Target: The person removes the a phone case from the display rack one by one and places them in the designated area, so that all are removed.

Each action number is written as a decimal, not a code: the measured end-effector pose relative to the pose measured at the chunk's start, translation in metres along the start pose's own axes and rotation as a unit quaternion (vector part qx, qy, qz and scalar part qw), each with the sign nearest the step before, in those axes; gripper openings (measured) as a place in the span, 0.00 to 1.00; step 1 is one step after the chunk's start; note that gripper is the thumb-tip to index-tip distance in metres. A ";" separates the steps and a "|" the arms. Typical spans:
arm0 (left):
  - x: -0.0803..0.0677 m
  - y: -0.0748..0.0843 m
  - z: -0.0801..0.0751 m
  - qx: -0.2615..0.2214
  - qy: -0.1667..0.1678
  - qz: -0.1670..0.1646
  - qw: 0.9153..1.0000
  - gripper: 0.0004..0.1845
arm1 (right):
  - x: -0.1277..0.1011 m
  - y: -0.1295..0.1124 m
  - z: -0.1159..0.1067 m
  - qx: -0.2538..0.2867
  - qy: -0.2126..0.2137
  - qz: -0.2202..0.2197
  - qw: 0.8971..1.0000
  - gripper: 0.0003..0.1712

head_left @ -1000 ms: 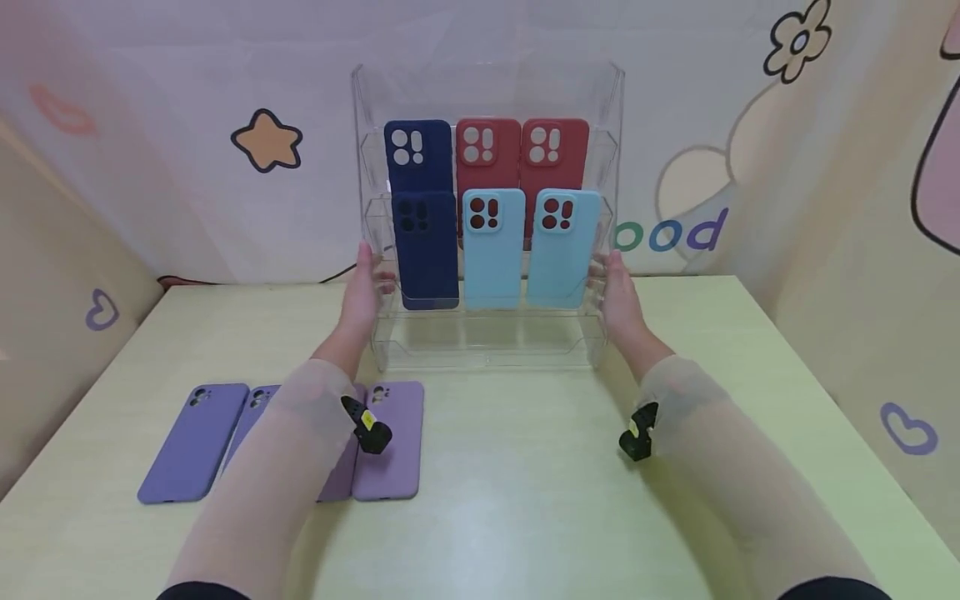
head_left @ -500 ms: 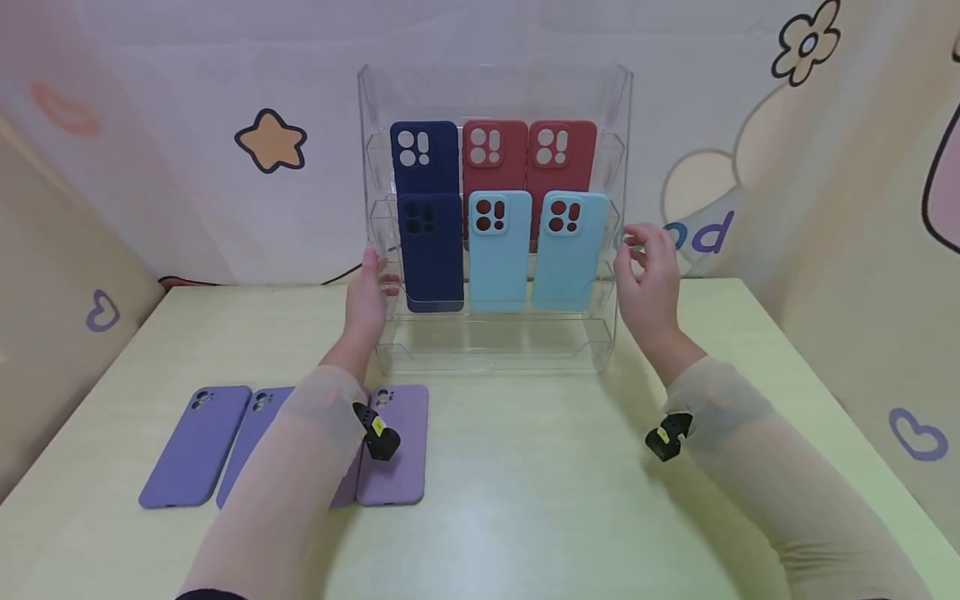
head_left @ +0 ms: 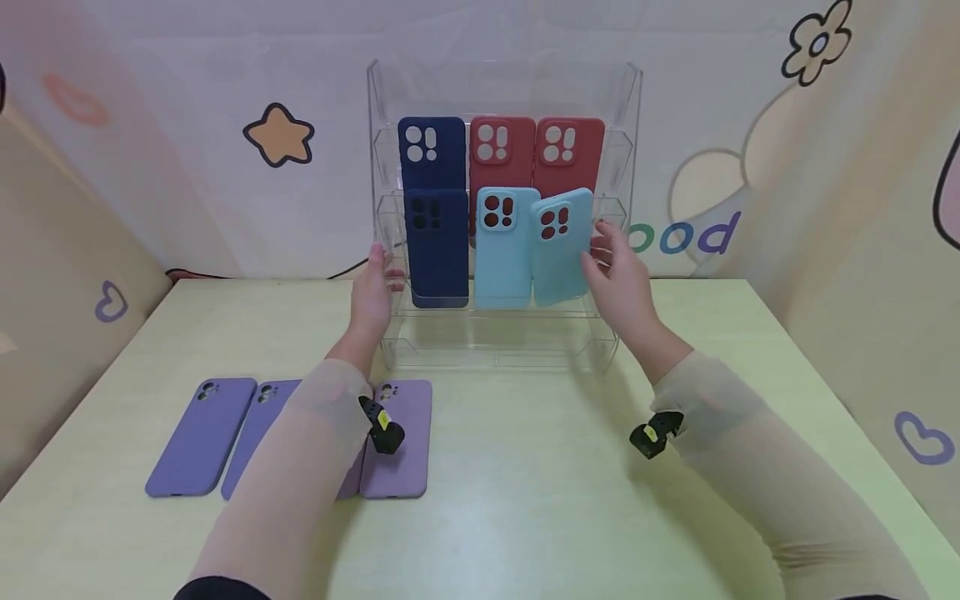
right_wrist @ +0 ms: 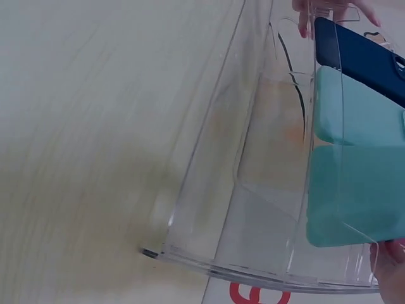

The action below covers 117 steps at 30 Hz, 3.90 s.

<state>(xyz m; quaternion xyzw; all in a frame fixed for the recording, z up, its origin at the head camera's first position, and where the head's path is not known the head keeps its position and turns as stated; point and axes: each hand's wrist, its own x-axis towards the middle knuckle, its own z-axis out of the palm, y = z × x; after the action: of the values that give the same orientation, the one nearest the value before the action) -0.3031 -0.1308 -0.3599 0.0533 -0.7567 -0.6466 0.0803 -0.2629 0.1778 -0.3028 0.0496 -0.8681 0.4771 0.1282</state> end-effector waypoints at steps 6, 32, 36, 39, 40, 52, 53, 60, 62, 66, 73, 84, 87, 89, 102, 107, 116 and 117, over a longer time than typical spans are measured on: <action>0.000 0.000 -0.001 0.007 -0.003 -0.001 1.000 0.40 | 0.007 -0.002 0.000 -0.023 -0.020 0.001 1.000 0.24; -0.004 0.024 -0.009 0.037 -0.064 -0.030 0.997 0.28 | 0.007 0.009 -0.009 0.032 -0.020 -0.006 0.999 0.21; -0.004 0.022 -0.009 0.028 -0.075 -0.036 0.996 0.28 | 0.007 0.012 -0.008 0.035 -0.012 -0.009 0.999 0.21; -0.003 0.020 -0.010 0.014 -0.086 -0.040 0.995 0.28 | 0.008 0.013 -0.007 0.037 0.000 -0.013 0.999 0.22; -0.003 0.020 -0.010 0.012 -0.091 -0.042 0.995 0.28 | 0.008 0.013 -0.007 0.037 0.004 -0.014 0.999 0.22; -0.009 0.023 -0.011 -0.005 -0.106 -0.041 0.993 0.29 | 0.011 0.008 -0.012 0.102 0.043 -0.028 0.993 0.24; -0.004 0.017 -0.010 -0.005 -0.106 -0.039 0.994 0.30 | 0.012 0.007 -0.012 0.112 0.050 -0.036 0.992 0.23; -0.006 0.018 -0.011 -0.004 -0.113 -0.040 0.993 0.30 | 0.013 0.000 -0.016 0.141 0.067 -0.031 0.987 0.23; -0.007 0.018 -0.012 -0.006 -0.117 -0.040 0.992 0.30 | 0.011 -0.002 -0.018 0.147 0.057 -0.017 0.987 0.24; -0.008 0.019 -0.013 -0.008 -0.119 -0.042 0.992 0.30 | 0.007 -0.002 -0.022 0.164 0.035 0.012 0.986 0.26; -0.007 0.019 -0.012 -0.007 -0.122 -0.049 0.991 0.30 | -0.009 0.006 -0.024 0.156 -0.013 0.055 0.986 0.29; -0.008 0.019 -0.014 0.001 -0.126 -0.053 0.991 0.31 | -0.024 0.014 -0.020 0.162 -0.052 0.070 0.983 0.26; -0.011 0.024 -0.014 -0.007 -0.130 -0.055 0.990 0.31 | -0.028 0.016 -0.021 0.157 -0.061 0.081 0.982 0.26; -0.015 0.029 -0.014 -0.014 -0.133 -0.055 0.990 0.30 | -0.030 0.017 -0.021 0.154 -0.066 0.087 0.982 0.27; -0.008 0.018 -0.013 -0.008 -0.122 -0.048 0.991 0.31 | -0.047 0.033 -0.012 0.164 -0.127 0.124 0.970 0.27; -0.008 0.018 -0.012 -0.005 -0.118 -0.048 0.992 0.31 | -0.055 0.037 -0.006 0.166 -0.138 0.129 0.968 0.26; -0.007 0.017 -0.011 -0.012 -0.120 -0.046 0.992 0.30 | -0.063 0.038 -0.001 0.177 -0.158 0.144 0.961 0.26; -0.007 0.017 -0.011 -0.012 -0.119 -0.046 0.992 0.30 | -0.064 0.038 0.000 0.175 -0.160 0.148 0.960 0.26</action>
<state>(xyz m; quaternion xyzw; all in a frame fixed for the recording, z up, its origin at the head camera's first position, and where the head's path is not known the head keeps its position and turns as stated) -0.2939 -0.1378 -0.3416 0.0098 -0.7501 -0.6601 -0.0395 -0.2091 0.1962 -0.3506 0.0184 -0.7777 0.6211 -0.0954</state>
